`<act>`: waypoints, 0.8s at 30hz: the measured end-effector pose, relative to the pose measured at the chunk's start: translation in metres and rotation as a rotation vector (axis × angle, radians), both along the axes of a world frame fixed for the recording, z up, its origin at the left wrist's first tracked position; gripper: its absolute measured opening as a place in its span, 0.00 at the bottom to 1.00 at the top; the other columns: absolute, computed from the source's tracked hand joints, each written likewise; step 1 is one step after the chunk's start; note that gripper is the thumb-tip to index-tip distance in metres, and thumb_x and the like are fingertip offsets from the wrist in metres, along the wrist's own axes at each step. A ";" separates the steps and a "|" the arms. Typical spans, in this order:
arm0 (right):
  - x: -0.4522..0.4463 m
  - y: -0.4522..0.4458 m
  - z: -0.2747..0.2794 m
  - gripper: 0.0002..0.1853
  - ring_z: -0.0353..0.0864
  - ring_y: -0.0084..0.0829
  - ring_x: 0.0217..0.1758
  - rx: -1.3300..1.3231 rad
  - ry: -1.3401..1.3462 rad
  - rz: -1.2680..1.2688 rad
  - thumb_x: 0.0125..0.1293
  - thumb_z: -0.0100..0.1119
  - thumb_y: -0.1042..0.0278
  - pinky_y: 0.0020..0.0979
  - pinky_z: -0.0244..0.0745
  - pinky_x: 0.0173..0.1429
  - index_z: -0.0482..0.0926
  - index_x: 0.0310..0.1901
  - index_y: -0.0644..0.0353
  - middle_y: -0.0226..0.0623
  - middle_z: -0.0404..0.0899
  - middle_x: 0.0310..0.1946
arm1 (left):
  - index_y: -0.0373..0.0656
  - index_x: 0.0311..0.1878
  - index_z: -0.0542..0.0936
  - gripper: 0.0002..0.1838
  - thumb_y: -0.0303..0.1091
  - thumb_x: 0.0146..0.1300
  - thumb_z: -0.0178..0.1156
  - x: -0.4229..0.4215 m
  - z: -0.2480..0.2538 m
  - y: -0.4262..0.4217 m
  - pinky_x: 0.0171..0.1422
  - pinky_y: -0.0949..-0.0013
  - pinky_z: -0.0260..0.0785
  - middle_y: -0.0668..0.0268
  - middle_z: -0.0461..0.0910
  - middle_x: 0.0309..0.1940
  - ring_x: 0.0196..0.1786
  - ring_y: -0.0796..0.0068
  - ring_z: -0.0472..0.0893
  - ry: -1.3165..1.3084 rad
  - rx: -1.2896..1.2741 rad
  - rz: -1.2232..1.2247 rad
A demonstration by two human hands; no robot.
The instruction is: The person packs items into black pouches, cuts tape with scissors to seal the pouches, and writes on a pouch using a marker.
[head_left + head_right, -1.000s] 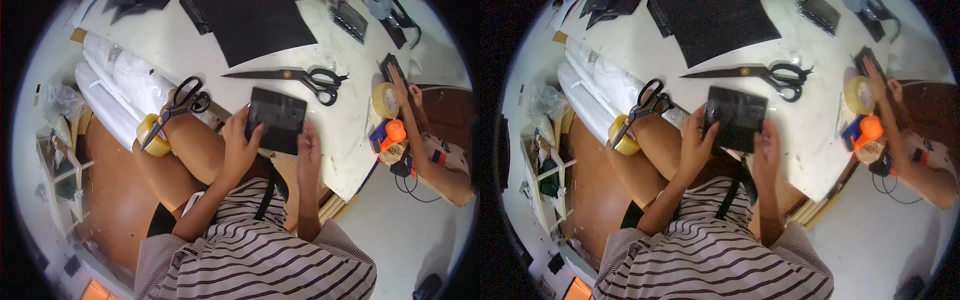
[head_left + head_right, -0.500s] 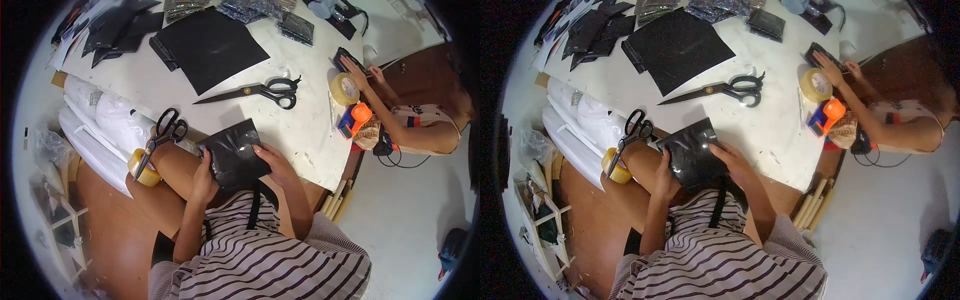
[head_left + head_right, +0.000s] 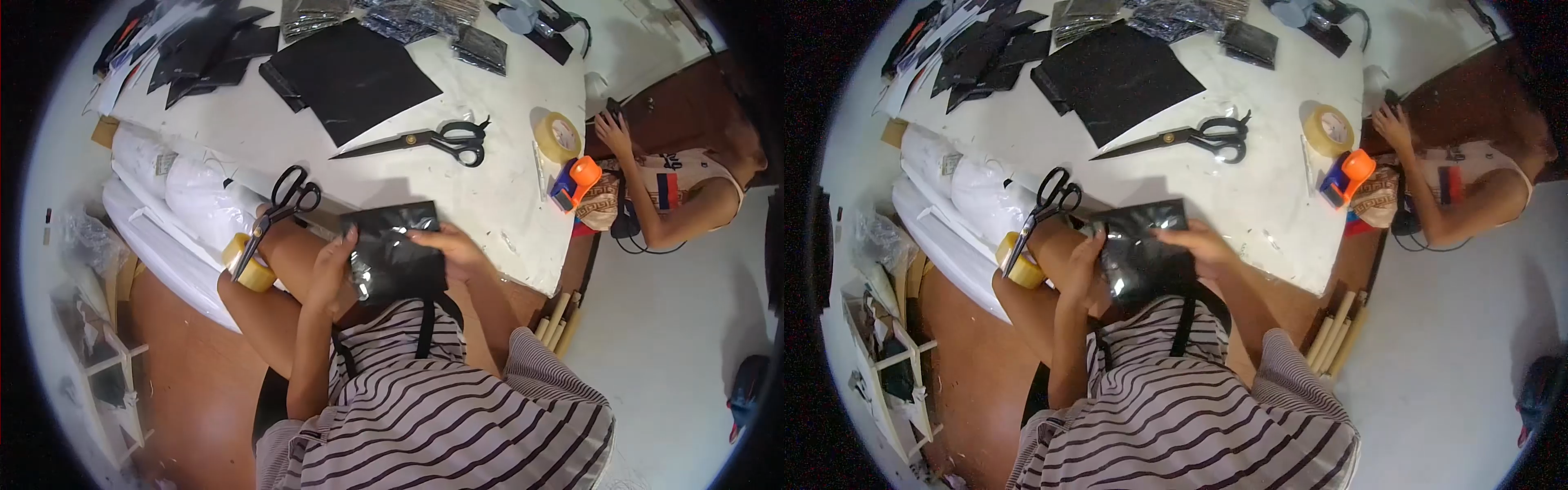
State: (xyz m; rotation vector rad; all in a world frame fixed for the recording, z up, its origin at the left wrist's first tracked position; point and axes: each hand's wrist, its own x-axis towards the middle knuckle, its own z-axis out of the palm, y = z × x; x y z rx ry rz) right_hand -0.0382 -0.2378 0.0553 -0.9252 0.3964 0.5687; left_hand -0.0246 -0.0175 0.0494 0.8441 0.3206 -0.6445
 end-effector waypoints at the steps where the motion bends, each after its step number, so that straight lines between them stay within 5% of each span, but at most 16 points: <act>1: 0.002 -0.009 0.002 0.17 0.80 0.30 0.48 -0.106 -0.044 0.021 0.61 0.61 0.67 0.31 0.73 0.55 0.77 0.50 0.67 0.40 0.81 0.45 | 0.38 0.53 0.75 0.17 0.39 0.67 0.54 0.005 -0.009 0.008 0.50 0.71 0.72 0.64 0.80 0.46 0.46 0.75 0.79 -0.027 -0.027 0.030; 3: 0.004 -0.017 0.018 0.16 0.81 0.31 0.46 -0.386 -0.040 -0.187 0.62 0.60 0.67 0.31 0.74 0.55 0.77 0.49 0.67 0.43 0.81 0.44 | 0.38 0.54 0.73 0.18 0.40 0.69 0.51 0.011 -0.005 0.017 0.54 0.68 0.71 0.63 0.79 0.48 0.49 0.72 0.79 -0.049 -0.044 0.078; 4: 0.003 -0.020 0.028 0.14 0.81 0.30 0.45 -0.143 -0.186 -0.267 0.63 0.59 0.68 0.29 0.74 0.53 0.77 0.47 0.68 0.44 0.81 0.43 | 0.37 0.57 0.72 0.19 0.41 0.70 0.49 0.013 0.005 0.018 0.56 0.69 0.69 0.62 0.78 0.50 0.51 0.72 0.78 -0.125 0.013 0.127; 5: 0.004 -0.017 0.042 0.14 0.80 0.27 0.45 -0.195 -0.275 -0.344 0.64 0.58 0.69 0.25 0.73 0.51 0.78 0.48 0.68 0.39 0.81 0.42 | 0.37 0.59 0.70 0.21 0.41 0.71 0.46 0.015 0.011 0.018 0.58 0.69 0.67 0.62 0.78 0.51 0.53 0.71 0.77 -0.201 0.072 0.173; 7: 0.010 -0.012 0.059 0.14 0.78 0.22 0.44 -0.790 -0.567 -0.423 0.65 0.57 0.70 0.25 0.69 0.54 0.78 0.50 0.67 0.33 0.81 0.42 | 0.37 0.59 0.70 0.21 0.41 0.71 0.45 0.015 0.010 0.021 0.58 0.69 0.67 0.61 0.78 0.52 0.53 0.70 0.77 -0.205 0.094 0.194; 8: 0.011 -0.003 0.066 0.17 0.79 0.25 0.48 -0.946 -0.620 -0.431 0.66 0.56 0.69 0.26 0.68 0.57 0.76 0.54 0.66 0.39 0.81 0.46 | 0.36 0.60 0.69 0.22 0.41 0.71 0.44 0.013 0.008 0.023 0.58 0.70 0.67 0.61 0.77 0.52 0.53 0.69 0.77 -0.210 0.111 0.200; 10: 0.023 -0.002 0.056 0.23 0.74 0.43 0.59 -1.289 -0.984 -0.292 0.62 0.58 0.69 0.33 0.66 0.63 0.72 0.58 0.66 0.51 0.74 0.56 | 0.36 0.60 0.69 0.22 0.42 0.71 0.43 0.009 0.011 0.026 0.58 0.69 0.68 0.61 0.78 0.52 0.53 0.69 0.78 -0.185 0.160 0.186; 12: 0.027 -0.009 0.045 0.29 0.59 0.51 0.70 -1.647 -1.152 0.222 0.59 0.60 0.64 0.40 0.56 0.71 0.68 0.61 0.66 0.57 0.62 0.64 | 0.36 0.60 0.70 0.23 0.43 0.72 0.42 0.005 0.006 0.025 0.58 0.69 0.67 0.61 0.78 0.51 0.53 0.69 0.78 -0.193 0.176 0.158; 13: 0.019 -0.018 0.028 0.32 0.53 0.50 0.73 -1.630 -1.068 0.439 0.60 0.60 0.57 0.41 0.48 0.75 0.66 0.63 0.64 0.54 0.58 0.67 | 0.38 0.60 0.70 0.23 0.44 0.73 0.40 0.001 -0.003 0.028 0.58 0.70 0.66 0.63 0.79 0.51 0.53 0.71 0.77 -0.235 0.171 0.142; 16: 0.012 -0.022 0.014 0.33 0.51 0.50 0.73 -1.512 -0.842 0.497 0.62 0.58 0.52 0.41 0.47 0.75 0.66 0.63 0.65 0.55 0.57 0.68 | 0.40 0.60 0.71 0.23 0.46 0.74 0.37 -0.006 -0.005 0.035 0.58 0.72 0.65 0.65 0.79 0.50 0.53 0.74 0.77 -0.149 0.327 0.176; 18: 0.016 -0.023 0.014 0.31 0.50 0.50 0.73 -1.522 -0.889 0.404 0.66 0.54 0.53 0.40 0.46 0.75 0.65 0.63 0.68 0.56 0.56 0.68 | 0.41 0.61 0.70 0.24 0.46 0.74 0.35 0.001 -0.006 0.033 0.58 0.72 0.64 0.66 0.79 0.51 0.53 0.76 0.77 -0.147 0.377 0.161; 20: 0.024 -0.019 0.013 0.29 0.51 0.51 0.73 -1.469 -0.798 -0.142 0.68 0.51 0.56 0.40 0.47 0.74 0.65 0.62 0.71 0.57 0.57 0.67 | 0.40 0.63 0.68 0.24 0.46 0.74 0.36 0.016 -0.010 0.021 0.63 0.70 0.62 0.63 0.77 0.54 0.57 0.73 0.76 -0.161 0.412 0.227; 22: 0.037 -0.017 0.003 0.27 0.50 0.52 0.74 -1.502 -0.812 -0.223 0.70 0.47 0.60 0.42 0.46 0.74 0.64 0.63 0.72 0.57 0.56 0.67 | 0.39 0.65 0.65 0.24 0.42 0.74 0.37 0.026 -0.029 -0.012 0.72 0.64 0.52 0.57 0.68 0.64 0.67 0.64 0.67 -0.652 0.510 0.261; 24: 0.053 -0.014 -0.015 0.26 0.49 0.53 0.74 -1.656 -0.983 -0.241 0.70 0.46 0.63 0.46 0.45 0.74 0.62 0.64 0.72 0.58 0.57 0.67 | 0.36 0.66 0.64 0.24 0.41 0.73 0.38 0.048 -0.026 -0.053 0.73 0.61 0.50 0.53 0.65 0.65 0.69 0.60 0.63 -0.863 0.671 0.197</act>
